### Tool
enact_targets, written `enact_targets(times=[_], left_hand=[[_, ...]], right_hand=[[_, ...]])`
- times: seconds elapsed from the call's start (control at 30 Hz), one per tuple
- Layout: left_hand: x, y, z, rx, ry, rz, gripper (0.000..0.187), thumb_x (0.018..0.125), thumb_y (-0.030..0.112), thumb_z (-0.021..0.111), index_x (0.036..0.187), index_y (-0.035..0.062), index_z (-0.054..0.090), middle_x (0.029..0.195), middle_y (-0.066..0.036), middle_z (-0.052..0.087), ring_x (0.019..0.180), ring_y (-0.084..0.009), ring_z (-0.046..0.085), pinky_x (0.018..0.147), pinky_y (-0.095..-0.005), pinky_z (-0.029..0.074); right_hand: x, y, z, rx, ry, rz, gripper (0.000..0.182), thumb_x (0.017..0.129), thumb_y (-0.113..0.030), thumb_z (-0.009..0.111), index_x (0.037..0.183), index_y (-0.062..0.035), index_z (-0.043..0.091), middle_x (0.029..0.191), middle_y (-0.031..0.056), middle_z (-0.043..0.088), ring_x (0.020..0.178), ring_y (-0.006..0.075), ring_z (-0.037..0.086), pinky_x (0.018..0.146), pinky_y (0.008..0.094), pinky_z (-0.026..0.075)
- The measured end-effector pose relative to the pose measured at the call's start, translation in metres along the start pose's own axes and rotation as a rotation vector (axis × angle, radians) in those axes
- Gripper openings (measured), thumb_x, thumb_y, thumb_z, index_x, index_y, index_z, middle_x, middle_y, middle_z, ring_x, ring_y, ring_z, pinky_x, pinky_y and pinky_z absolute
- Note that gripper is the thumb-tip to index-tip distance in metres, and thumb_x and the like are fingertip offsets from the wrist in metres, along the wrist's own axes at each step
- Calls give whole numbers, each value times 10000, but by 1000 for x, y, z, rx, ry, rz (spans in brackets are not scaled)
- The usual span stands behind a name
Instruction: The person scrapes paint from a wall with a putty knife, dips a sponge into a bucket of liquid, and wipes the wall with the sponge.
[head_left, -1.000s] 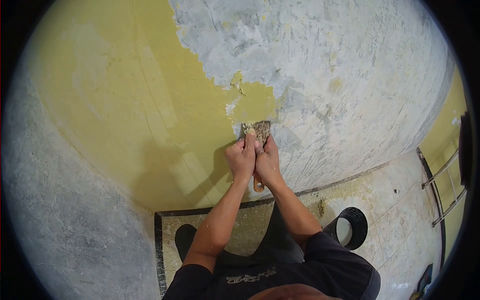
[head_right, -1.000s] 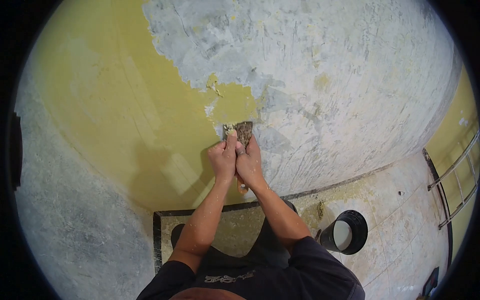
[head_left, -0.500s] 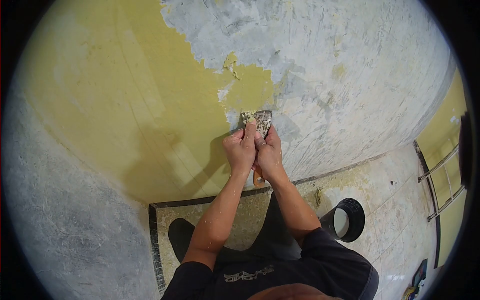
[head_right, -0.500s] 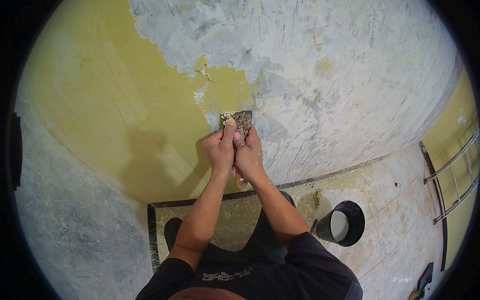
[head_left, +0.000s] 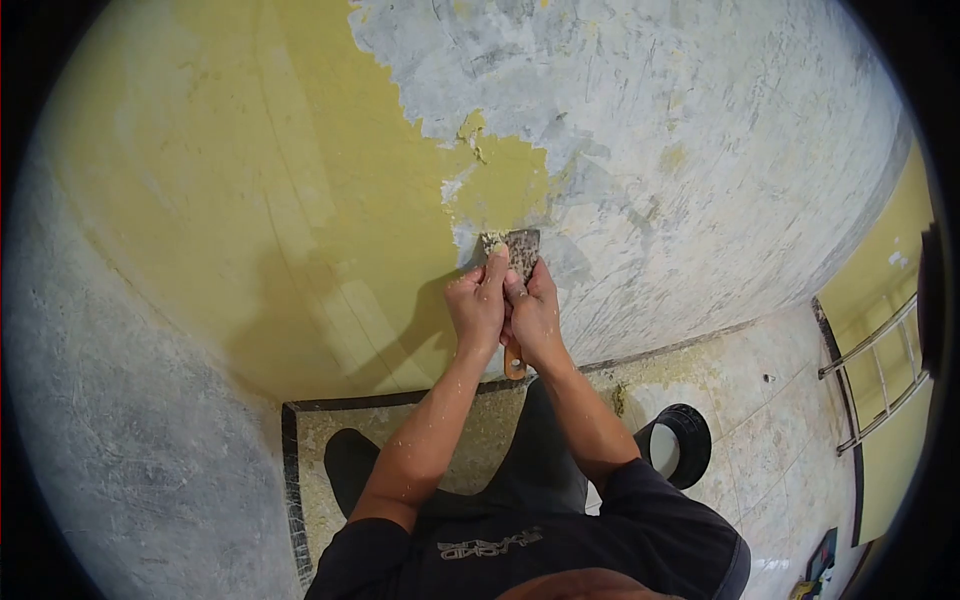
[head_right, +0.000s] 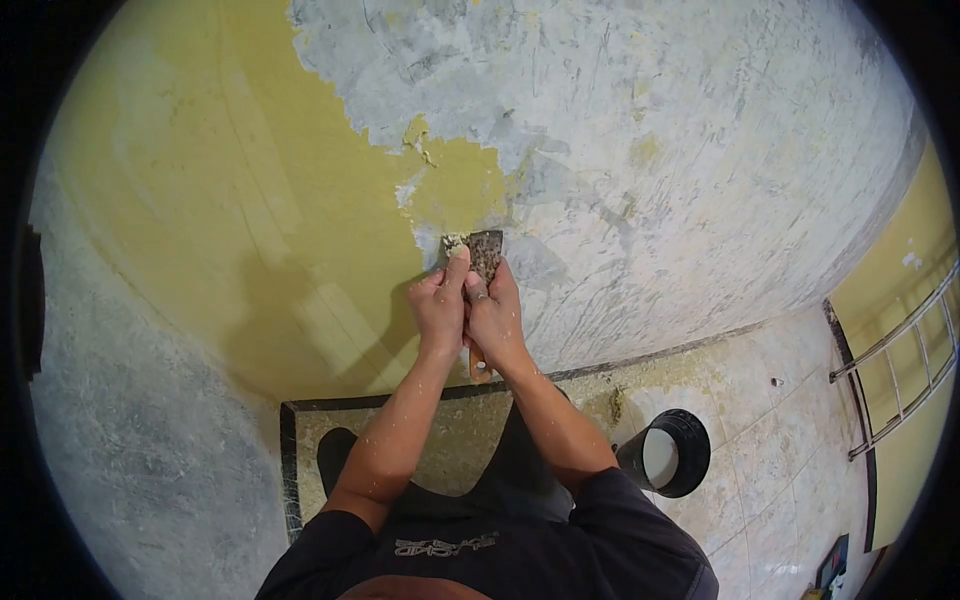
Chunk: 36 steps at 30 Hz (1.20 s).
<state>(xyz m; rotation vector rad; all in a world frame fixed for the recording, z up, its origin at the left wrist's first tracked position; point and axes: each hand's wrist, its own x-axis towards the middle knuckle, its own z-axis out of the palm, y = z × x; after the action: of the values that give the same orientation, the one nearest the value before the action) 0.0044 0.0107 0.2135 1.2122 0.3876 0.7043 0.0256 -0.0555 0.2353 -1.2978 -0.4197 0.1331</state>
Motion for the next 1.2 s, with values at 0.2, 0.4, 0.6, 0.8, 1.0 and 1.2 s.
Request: enact_targets(times=[0.2,0.4,0.6,0.8,1.0,1.2], left_hand=[[9,66,6,-190,-97,-45,412,862,388,693,630,56,619,543,30,514,426,-53,418,381,-244,316],[14,12,7,-75,50,110,425,868,389,681,609,66,583,495,35,466,372,-62,389,337,-258,288],[8,41,-3,-68,-53,-19,484,890,410,648,600,33,558,468,0,497,336,-91,440,313,-262,328],[-17,-44,-54,-1,-112,-228,462,921,428,611,624,81,549,536,25,477,433,-75,436,380,-264,328],[-21,-109,-81,256,-60,-228,547,948,523,508,761,18,605,687,-13,580,659,-98,545,579,-278,442],[-14,-103,-66,-9,-30,-186,665,944,581,459,1030,-56,631,970,-104,634,890,-176,571,794,-329,470]], right_hand=[[7,-50,16,-30,-106,21,218,953,-44,462,1170,-15,458,818,48,576,612,84,509,523,251,443],[3,-10,11,-3,5,-71,128,971,-88,473,1083,-30,459,721,24,535,508,80,470,400,246,392],[1,-18,19,-66,-20,-68,86,997,-124,431,1056,-66,453,623,2,487,385,78,408,319,247,340],[-33,72,-6,2,-120,201,130,998,-154,452,1089,-63,469,630,-17,483,432,65,393,366,241,345],[-43,140,-11,-173,-77,121,217,1016,-239,447,1040,-37,523,684,15,550,510,90,469,467,268,407],[-24,122,6,-348,72,-203,306,989,-275,497,1024,18,579,817,132,655,724,177,583,668,333,472]])
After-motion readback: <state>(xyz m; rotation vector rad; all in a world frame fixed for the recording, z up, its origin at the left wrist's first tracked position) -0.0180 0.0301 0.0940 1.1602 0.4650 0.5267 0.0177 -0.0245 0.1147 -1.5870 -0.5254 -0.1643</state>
